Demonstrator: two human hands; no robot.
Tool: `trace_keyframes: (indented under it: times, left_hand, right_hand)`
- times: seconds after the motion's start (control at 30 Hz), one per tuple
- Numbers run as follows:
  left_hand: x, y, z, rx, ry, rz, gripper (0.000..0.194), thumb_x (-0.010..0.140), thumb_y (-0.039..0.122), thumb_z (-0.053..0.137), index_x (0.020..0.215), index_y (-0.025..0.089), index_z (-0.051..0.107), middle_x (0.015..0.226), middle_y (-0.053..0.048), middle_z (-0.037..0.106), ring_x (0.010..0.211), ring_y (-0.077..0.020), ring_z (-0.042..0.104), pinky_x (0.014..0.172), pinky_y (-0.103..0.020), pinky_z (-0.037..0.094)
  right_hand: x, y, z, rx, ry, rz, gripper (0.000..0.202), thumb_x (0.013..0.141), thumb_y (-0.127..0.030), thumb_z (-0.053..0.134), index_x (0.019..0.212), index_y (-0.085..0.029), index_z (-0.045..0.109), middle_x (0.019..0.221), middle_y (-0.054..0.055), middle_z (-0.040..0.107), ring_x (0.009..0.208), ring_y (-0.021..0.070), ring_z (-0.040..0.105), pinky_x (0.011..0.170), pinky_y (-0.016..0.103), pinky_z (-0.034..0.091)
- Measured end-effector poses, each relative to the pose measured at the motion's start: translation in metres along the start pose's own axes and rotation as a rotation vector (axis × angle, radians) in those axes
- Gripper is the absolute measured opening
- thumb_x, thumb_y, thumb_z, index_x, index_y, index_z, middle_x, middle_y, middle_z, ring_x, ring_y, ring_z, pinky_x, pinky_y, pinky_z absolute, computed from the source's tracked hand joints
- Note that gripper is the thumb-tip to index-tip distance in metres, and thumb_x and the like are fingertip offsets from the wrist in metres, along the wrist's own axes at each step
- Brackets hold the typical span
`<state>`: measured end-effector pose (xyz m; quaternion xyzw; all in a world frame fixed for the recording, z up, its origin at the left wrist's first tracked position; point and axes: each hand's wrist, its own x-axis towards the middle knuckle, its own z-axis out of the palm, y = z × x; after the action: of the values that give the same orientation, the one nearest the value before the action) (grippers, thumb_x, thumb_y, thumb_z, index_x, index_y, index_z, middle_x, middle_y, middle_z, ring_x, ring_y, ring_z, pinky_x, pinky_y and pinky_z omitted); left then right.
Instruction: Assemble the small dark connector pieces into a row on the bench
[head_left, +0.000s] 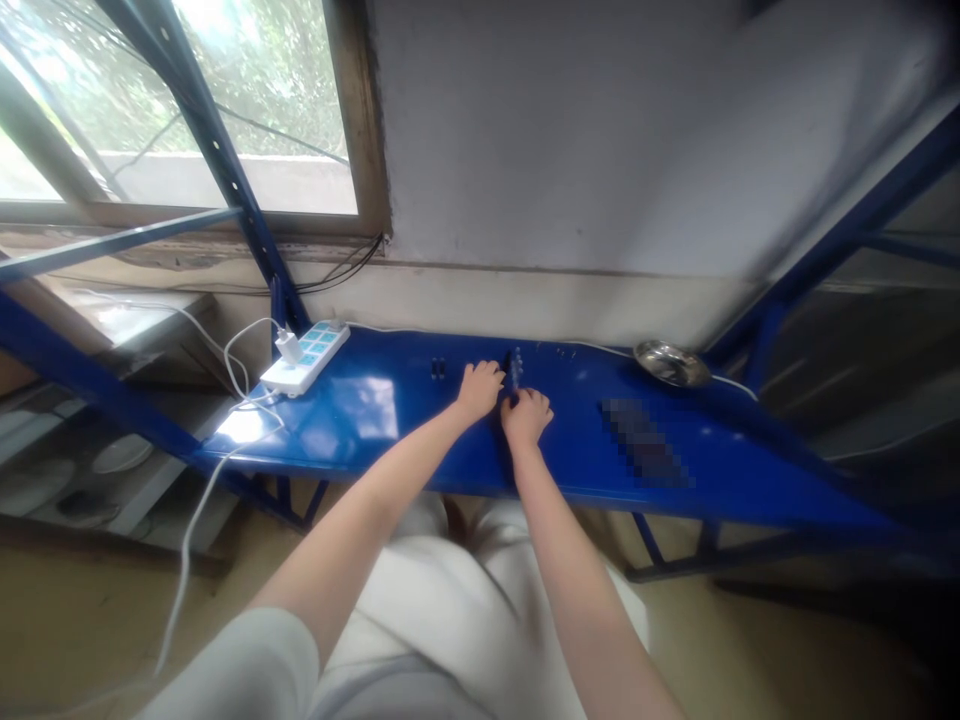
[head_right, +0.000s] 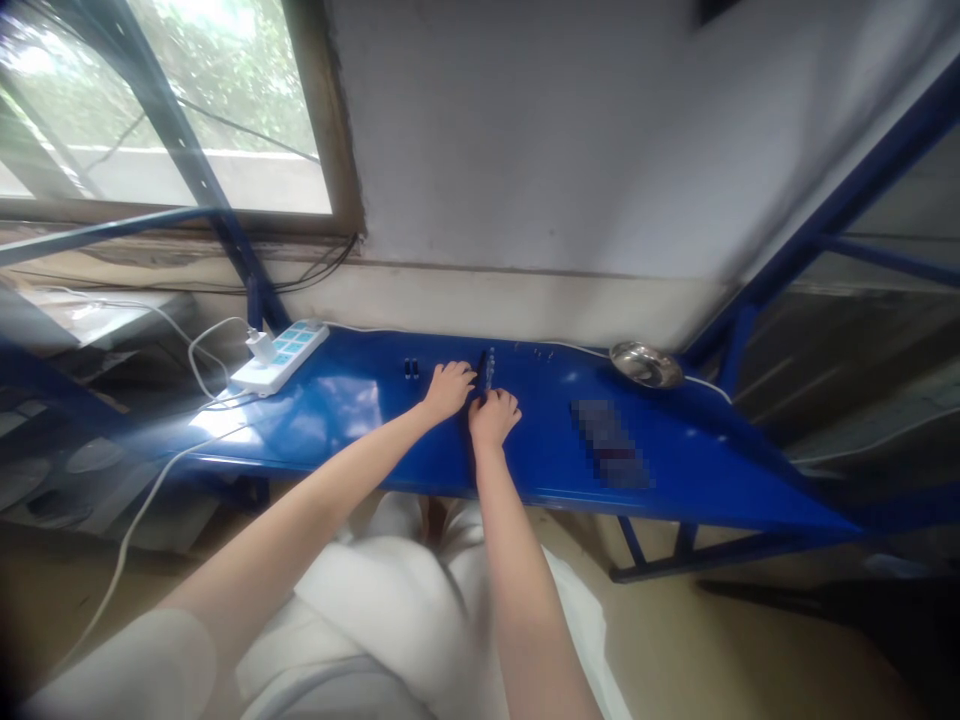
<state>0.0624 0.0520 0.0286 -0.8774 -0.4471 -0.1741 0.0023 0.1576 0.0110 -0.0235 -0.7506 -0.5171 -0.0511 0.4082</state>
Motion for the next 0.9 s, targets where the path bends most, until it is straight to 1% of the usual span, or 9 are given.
trace_keyframes:
  times: [0.1, 0.17, 0.3, 0.37, 0.43, 0.53, 0.73, 0.8, 0.9]
  left_hand:
    - [-0.001, -0.005, 0.002, -0.106, 0.036, -0.043, 0.022, 0.085, 0.018, 0.042, 0.095, 0.016, 0.061, 0.102, -0.009, 0.059, 0.097, -0.0208, 0.051, 0.087, -0.036, 0.038]
    - [-0.006, -0.009, 0.006, -0.219, 0.09, -0.075, 0.018, 0.084, 0.017, 0.044, 0.09, 0.015, 0.062, 0.094, -0.007, 0.061, 0.09, -0.018, 0.054, 0.084, -0.032, 0.041]
    - [-0.023, -0.019, 0.014, -0.465, 0.252, -0.234, 0.013, 0.081, 0.018, 0.049, 0.088, 0.016, 0.061, 0.088, -0.005, 0.063, 0.08, -0.0138, 0.057, 0.076, -0.027, 0.046]
    - [-0.033, -0.022, 0.014, -0.546, 0.311, -0.309, 0.013, 0.081, 0.019, 0.051, 0.088, 0.016, 0.06, 0.088, -0.005, 0.063, 0.075, -0.0123, 0.057, 0.074, -0.026, 0.047]
    - [-0.041, -0.024, 0.013, -0.585, 0.367, -0.354, 0.013, 0.081, 0.02, 0.051, 0.088, 0.016, 0.06, 0.088, -0.005, 0.063, 0.073, -0.0119, 0.058, 0.073, -0.026, 0.047]
    - [-0.05, -0.025, 0.011, -0.607, 0.465, -0.379, 0.013, 0.081, 0.022, 0.051, 0.087, 0.016, 0.06, 0.087, -0.005, 0.063, 0.073, -0.0122, 0.058, 0.073, -0.026, 0.047]
    - [-0.057, -0.028, 0.015, -0.689, 0.672, -0.403, 0.01, 0.079, 0.023, 0.054, 0.084, 0.016, 0.059, 0.082, -0.004, 0.062, 0.069, -0.0122, 0.057, 0.071, -0.027, 0.048]
    - [-0.058, -0.03, 0.017, -0.712, 0.722, -0.411, 0.011, 0.079, 0.024, 0.054, 0.085, 0.016, 0.059, 0.082, -0.005, 0.061, 0.068, -0.0121, 0.057, 0.069, -0.027, 0.048]
    - [-0.058, -0.032, 0.017, -0.715, 0.749, -0.421, 0.011, 0.08, 0.023, 0.052, 0.086, 0.016, 0.058, 0.083, -0.005, 0.06, 0.069, -0.0123, 0.057, 0.069, -0.027, 0.047]
  right_hand:
    - [-0.001, 0.001, 0.003, -0.04, -0.042, -0.033, 0.033, 0.076, -0.024, 0.043, 0.097, -0.013, 0.065, 0.108, 0.018, 0.058, 0.104, 0.031, 0.044, 0.083, 0.047, 0.033]
    - [-0.001, 0.002, 0.005, -0.062, -0.073, -0.054, 0.035, 0.078, -0.025, 0.042, 0.102, -0.012, 0.064, 0.112, 0.018, 0.057, 0.106, 0.0311, 0.044, 0.085, 0.047, 0.032]
    - [0.0, 0.001, 0.006, -0.081, -0.132, -0.086, 0.039, 0.081, -0.028, 0.04, 0.111, -0.013, 0.06, 0.118, 0.019, 0.053, 0.112, 0.0316, 0.041, 0.09, 0.049, 0.03]
    - [0.001, -0.001, 0.007, -0.1, -0.179, -0.078, 0.041, 0.083, -0.029, 0.038, 0.115, -0.012, 0.057, 0.123, 0.02, 0.05, 0.116, 0.0323, 0.039, 0.093, 0.05, 0.027]
    - [0.002, -0.002, 0.006, -0.12, -0.224, -0.064, 0.043, 0.084, -0.031, 0.036, 0.118, -0.011, 0.055, 0.126, 0.021, 0.047, 0.12, 0.0332, 0.036, 0.095, 0.053, 0.025]
    - [0.004, -0.005, 0.005, -0.142, -0.287, -0.043, 0.046, 0.086, -0.034, 0.033, 0.124, -0.013, 0.051, 0.131, 0.02, 0.043, 0.123, 0.0335, 0.033, 0.097, 0.055, 0.022]
    - [0.006, -0.014, -0.005, -0.23, -0.439, 0.003, 0.054, 0.09, -0.037, 0.02, 0.135, -0.012, 0.036, 0.141, 0.015, 0.032, 0.13, 0.0301, 0.025, 0.104, 0.053, 0.015]
    - [0.005, -0.016, -0.009, -0.239, -0.46, 0.002, 0.055, 0.091, -0.035, 0.017, 0.136, -0.011, 0.034, 0.142, 0.014, 0.031, 0.13, 0.0289, 0.024, 0.105, 0.052, 0.014]
    - [0.003, -0.017, -0.012, -0.228, -0.446, -0.024, 0.052, 0.091, -0.031, 0.017, 0.135, -0.01, 0.036, 0.139, 0.015, 0.035, 0.129, 0.0288, 0.027, 0.104, 0.051, 0.017]
